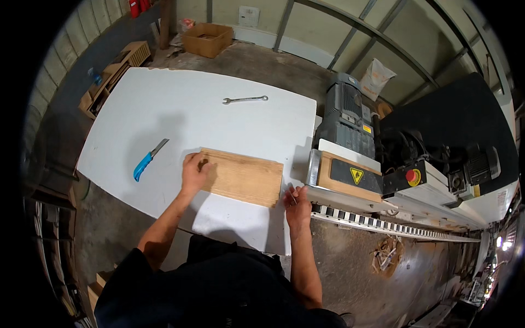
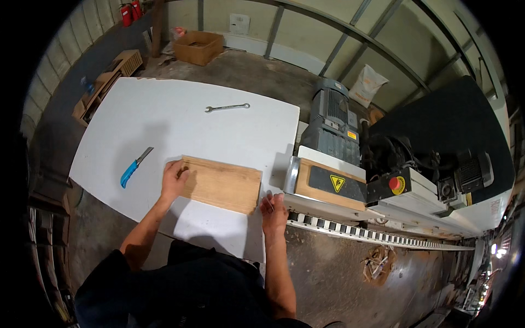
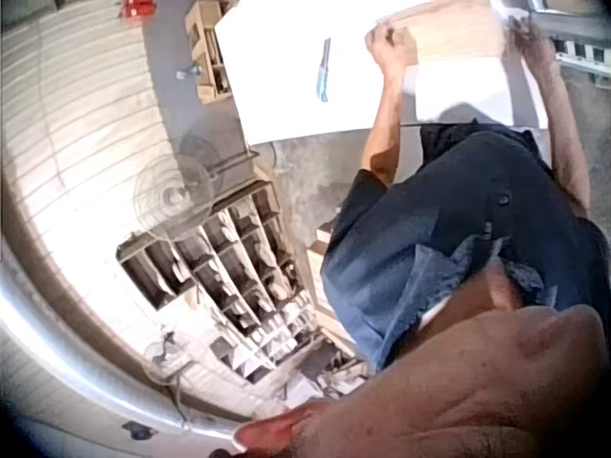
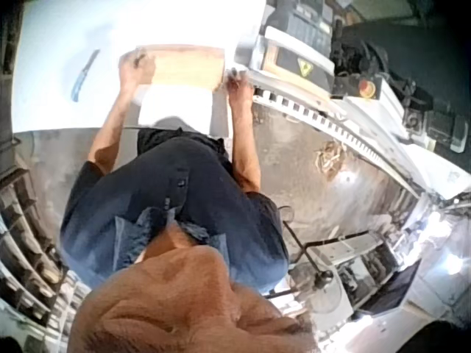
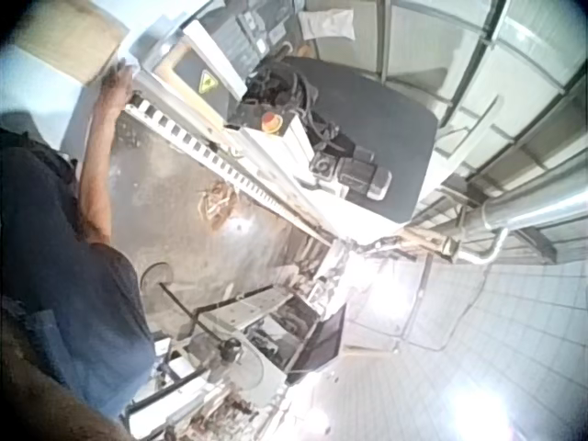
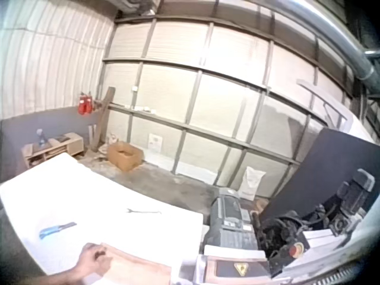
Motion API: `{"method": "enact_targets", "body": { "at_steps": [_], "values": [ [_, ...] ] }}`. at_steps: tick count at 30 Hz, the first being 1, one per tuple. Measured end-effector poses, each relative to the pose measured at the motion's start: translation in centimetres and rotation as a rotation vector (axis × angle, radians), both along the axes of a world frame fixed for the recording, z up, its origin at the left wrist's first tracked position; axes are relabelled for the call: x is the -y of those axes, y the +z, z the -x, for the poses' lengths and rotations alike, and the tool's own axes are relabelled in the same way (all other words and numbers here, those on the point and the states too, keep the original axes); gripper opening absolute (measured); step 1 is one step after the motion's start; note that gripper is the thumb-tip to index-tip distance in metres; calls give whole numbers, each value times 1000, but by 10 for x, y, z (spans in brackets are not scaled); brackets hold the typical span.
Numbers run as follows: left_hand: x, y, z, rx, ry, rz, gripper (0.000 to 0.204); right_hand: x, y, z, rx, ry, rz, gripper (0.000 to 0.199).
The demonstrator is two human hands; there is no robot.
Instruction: The person picks up individual wood panels from a stack, places them one by one on a white work surface near a machine, and then carries them back to stack them on a larger wooden assembly.
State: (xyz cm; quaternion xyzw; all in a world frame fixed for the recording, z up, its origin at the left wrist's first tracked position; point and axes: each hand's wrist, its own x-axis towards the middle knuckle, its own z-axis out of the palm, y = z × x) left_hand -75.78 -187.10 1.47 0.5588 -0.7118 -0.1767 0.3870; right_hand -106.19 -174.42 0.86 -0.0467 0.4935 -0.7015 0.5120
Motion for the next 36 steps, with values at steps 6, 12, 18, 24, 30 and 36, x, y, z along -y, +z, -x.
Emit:
{"method": "enact_targets", "body": {
  "at_steps": [6,12,18,24,30,36],
  "values": [
    [-21,34,77,-314,-285,-289,32,39,11,20,389,-243,57,38],
    [-26,24,126,-458,-476,-568,28,34,-3,4,253,-61,113,14],
    [-29,17,115,-799,-337,-843,35,-1,18,-71,196,187,-140,14],
    [-12,13,26,-656,-144,-788,30,-14,3,-10,63,-37,139,10],
    [15,9,0,-618,-51,-587,26,-30,-28,0,-953,242,-156,26],
    [22,-25,-19,12,127,-438,28,-9,-19,-7,-1186,295,-194,34]
  ]
}}
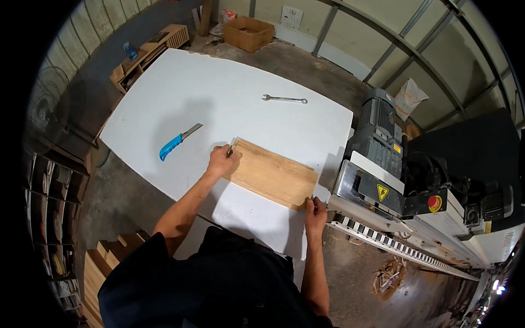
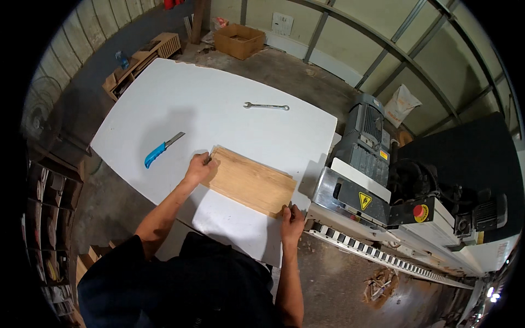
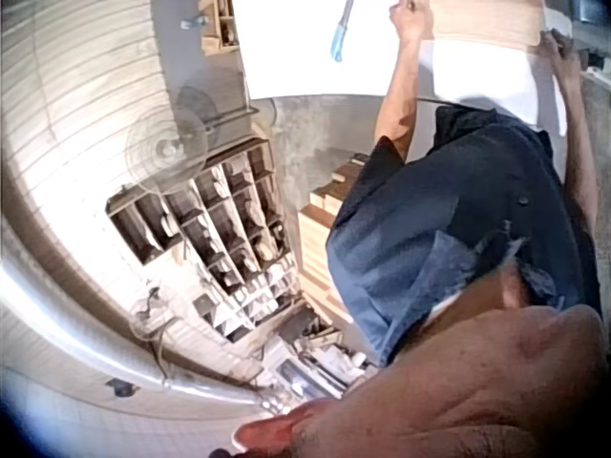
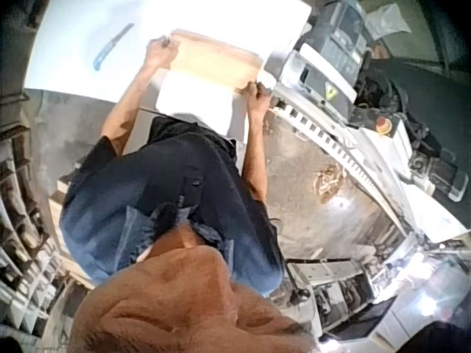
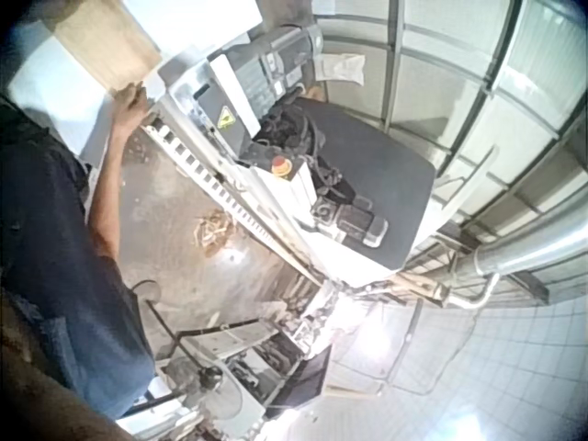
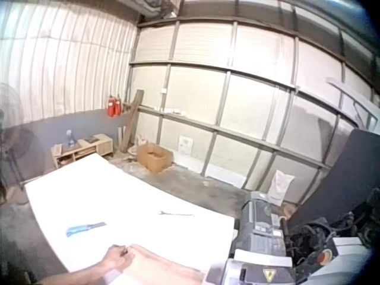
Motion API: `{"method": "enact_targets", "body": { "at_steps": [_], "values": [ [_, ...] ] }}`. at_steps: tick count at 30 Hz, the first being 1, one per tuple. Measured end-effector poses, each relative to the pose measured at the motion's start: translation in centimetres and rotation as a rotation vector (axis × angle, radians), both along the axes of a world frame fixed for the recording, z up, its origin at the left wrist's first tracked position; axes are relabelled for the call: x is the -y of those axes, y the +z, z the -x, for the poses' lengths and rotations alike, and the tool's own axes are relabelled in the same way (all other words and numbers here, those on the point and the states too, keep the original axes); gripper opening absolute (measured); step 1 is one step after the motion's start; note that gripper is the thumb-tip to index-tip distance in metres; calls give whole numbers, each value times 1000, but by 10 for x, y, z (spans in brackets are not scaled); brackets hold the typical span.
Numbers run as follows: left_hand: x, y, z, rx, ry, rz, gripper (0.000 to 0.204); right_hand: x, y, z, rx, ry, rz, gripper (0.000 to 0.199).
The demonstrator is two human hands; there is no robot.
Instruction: The person picks up individual wood panels from a stack, places them one by one on a white work surface near a machine, and then carries them back to stack them on a larger wooden assembly.
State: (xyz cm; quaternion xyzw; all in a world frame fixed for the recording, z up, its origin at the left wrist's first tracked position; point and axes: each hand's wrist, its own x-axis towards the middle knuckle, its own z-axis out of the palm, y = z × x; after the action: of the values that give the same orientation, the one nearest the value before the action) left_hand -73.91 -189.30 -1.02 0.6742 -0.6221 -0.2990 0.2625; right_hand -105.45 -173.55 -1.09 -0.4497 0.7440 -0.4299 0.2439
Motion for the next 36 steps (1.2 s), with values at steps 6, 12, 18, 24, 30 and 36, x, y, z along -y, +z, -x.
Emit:
{"method": "enact_targets", "body": {
  "at_steps": [6,12,18,24,30,36],
  "values": [
    [-5,-8,8,-331,38,-57,31,28,-3,-13,-8,56,-48,31],
    [-6,9,11,-275,56,-143,30,29,-10,-14,-105,-1,-52,25],
    [-11,-2,9,-428,93,-118,29,24,-13,-20,195,-26,60,29],
    [-10,-6,7,-602,70,-155,26,30,-34,-19,237,-111,49,27],
    [-4,-14,-8,-549,45,-180,22,40,-37,-20,364,-79,-59,23],
    [4,-21,2,-579,-56,-198,25,40,-41,-7,111,-69,56,27]
  ]
}}
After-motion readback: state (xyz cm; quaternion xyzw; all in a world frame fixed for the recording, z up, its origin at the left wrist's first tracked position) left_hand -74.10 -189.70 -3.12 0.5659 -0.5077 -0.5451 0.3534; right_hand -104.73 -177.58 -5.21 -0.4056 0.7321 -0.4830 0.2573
